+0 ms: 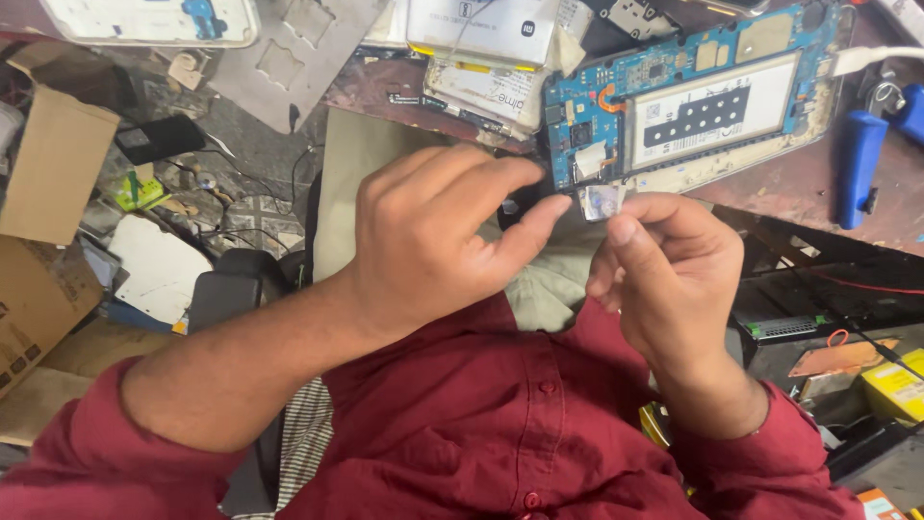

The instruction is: The person applies small pieces of tape to a disassembled mobile phone motherboard using tweezers. They tear tape from a roll, place it on the board, and smooth it down with the tweezers.

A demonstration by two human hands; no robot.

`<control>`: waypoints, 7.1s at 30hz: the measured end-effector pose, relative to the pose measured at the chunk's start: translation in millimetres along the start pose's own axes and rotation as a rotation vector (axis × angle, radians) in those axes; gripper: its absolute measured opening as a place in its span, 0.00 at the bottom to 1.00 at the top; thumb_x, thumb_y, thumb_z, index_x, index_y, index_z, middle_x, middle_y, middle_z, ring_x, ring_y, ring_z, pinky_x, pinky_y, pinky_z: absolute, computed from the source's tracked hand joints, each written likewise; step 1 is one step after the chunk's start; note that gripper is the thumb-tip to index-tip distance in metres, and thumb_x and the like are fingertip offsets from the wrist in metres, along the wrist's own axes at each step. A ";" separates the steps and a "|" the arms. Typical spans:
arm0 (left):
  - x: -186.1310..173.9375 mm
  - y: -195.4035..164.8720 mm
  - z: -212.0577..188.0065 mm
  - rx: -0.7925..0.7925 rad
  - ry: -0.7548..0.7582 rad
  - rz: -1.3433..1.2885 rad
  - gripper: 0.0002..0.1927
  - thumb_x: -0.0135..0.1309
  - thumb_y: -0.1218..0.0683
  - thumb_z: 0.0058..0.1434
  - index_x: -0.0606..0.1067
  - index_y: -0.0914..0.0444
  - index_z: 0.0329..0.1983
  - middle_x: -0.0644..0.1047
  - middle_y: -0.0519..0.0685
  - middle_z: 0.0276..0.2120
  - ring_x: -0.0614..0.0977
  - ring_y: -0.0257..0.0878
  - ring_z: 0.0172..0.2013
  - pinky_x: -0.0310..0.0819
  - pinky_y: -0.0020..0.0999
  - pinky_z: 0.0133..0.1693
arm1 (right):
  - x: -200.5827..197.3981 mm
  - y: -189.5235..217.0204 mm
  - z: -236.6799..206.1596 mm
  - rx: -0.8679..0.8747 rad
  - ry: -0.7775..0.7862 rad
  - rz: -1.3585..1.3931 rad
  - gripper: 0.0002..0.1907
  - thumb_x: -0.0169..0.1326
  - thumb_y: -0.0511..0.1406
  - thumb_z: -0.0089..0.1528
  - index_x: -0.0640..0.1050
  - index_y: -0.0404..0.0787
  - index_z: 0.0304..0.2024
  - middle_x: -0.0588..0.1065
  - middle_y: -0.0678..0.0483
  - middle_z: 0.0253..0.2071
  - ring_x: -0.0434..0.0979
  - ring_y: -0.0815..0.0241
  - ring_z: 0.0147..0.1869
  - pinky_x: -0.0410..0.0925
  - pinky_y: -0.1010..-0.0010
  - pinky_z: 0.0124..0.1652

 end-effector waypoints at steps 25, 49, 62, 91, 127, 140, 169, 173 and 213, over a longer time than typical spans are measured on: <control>33.7 40.2 -5.0 -0.436 0.188 -0.491 0.13 0.67 0.53 0.61 0.80 0.67 0.41 0.81 0.46 0.26 0.80 0.27 0.22 0.74 0.23 0.25 | 10.2 6.6 9.7 -0.018 -0.108 -0.098 0.06 0.57 0.28 0.71 0.80 0.28 0.47 0.78 0.50 0.30 0.74 0.66 0.27 0.63 0.79 0.25; 28.2 38.1 -0.5 -0.363 0.181 -0.424 0.13 0.68 0.52 0.61 0.80 0.66 0.40 0.80 0.46 0.26 0.81 0.30 0.23 0.75 0.24 0.27 | 12.2 6.7 13.6 -0.026 -0.088 -0.097 0.05 0.57 0.27 0.70 0.79 0.28 0.46 0.77 0.51 0.32 0.73 0.66 0.25 0.61 0.79 0.24; 27.5 38.1 0.9 -0.339 0.176 -0.399 0.12 0.68 0.52 0.61 0.79 0.65 0.39 0.79 0.45 0.26 0.80 0.31 0.23 0.75 0.25 0.27 | 10.5 2.2 12.2 -0.039 -0.095 -0.055 0.05 0.57 0.28 0.71 0.79 0.29 0.48 0.77 0.51 0.31 0.73 0.67 0.24 0.61 0.79 0.25; 24.9 36.1 1.5 -0.334 0.135 -0.382 0.12 0.67 0.52 0.63 0.79 0.65 0.40 0.80 0.47 0.27 0.83 0.31 0.24 0.76 0.25 0.27 | 17.8 6.0 9.7 -0.131 -0.088 -0.125 0.06 0.57 0.29 0.73 0.78 0.28 0.49 0.77 0.50 0.30 0.73 0.68 0.22 0.61 0.81 0.22; 24.3 33.9 2.6 -0.339 0.097 -0.377 0.09 0.65 0.53 0.64 0.79 0.64 0.36 0.78 0.46 0.24 0.82 0.31 0.23 0.75 0.26 0.27 | 23.4 18.3 6.1 -0.213 -0.111 -0.320 0.07 0.59 0.29 0.73 0.79 0.27 0.48 0.78 0.51 0.29 0.73 0.71 0.23 0.63 0.82 0.24; 22.1 32.8 3.0 -0.352 0.079 -0.401 0.11 0.65 0.53 0.65 0.78 0.64 0.32 0.77 0.46 0.22 0.81 0.30 0.22 0.74 0.25 0.26 | 23.9 19.5 8.4 -0.174 -0.105 -0.310 0.07 0.59 0.29 0.72 0.79 0.27 0.46 0.78 0.51 0.30 0.73 0.71 0.22 0.63 0.83 0.22; 24.8 33.0 2.6 -0.409 0.033 -0.452 0.12 0.63 0.55 0.67 0.78 0.64 0.28 0.76 0.46 0.19 0.78 0.30 0.19 0.68 0.28 0.24 | 35.6 63.7 0.4 -0.458 -0.180 -0.790 0.04 0.61 0.27 0.71 0.80 0.32 0.49 0.78 0.54 0.33 0.77 0.70 0.28 0.67 0.81 0.29; 25.9 33.7 2.0 -0.409 0.041 -0.463 0.13 0.62 0.55 0.67 0.77 0.64 0.28 0.76 0.46 0.19 0.79 0.31 0.20 0.69 0.28 0.25 | 75.2 79.7 -12.7 -1.014 0.072 -1.311 0.13 0.67 0.28 0.65 0.81 0.37 0.51 0.75 0.52 0.31 0.73 0.55 0.30 0.64 0.68 0.33; 24.8 36.2 1.4 -0.373 0.077 -0.465 0.06 0.61 0.58 0.63 0.78 0.65 0.33 0.78 0.45 0.23 0.81 0.30 0.23 0.75 0.25 0.27 | 80.9 71.7 -7.2 -1.127 0.059 -1.459 0.17 0.66 0.35 0.68 0.79 0.31 0.54 0.65 0.55 0.24 0.66 0.55 0.26 0.61 0.65 0.31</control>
Point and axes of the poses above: each hand's wrist, its own z-axis towards the middle knuckle, its own x-axis out of the palm, y = z × x, the point moved 9 cm from there along z, towards the middle knuckle
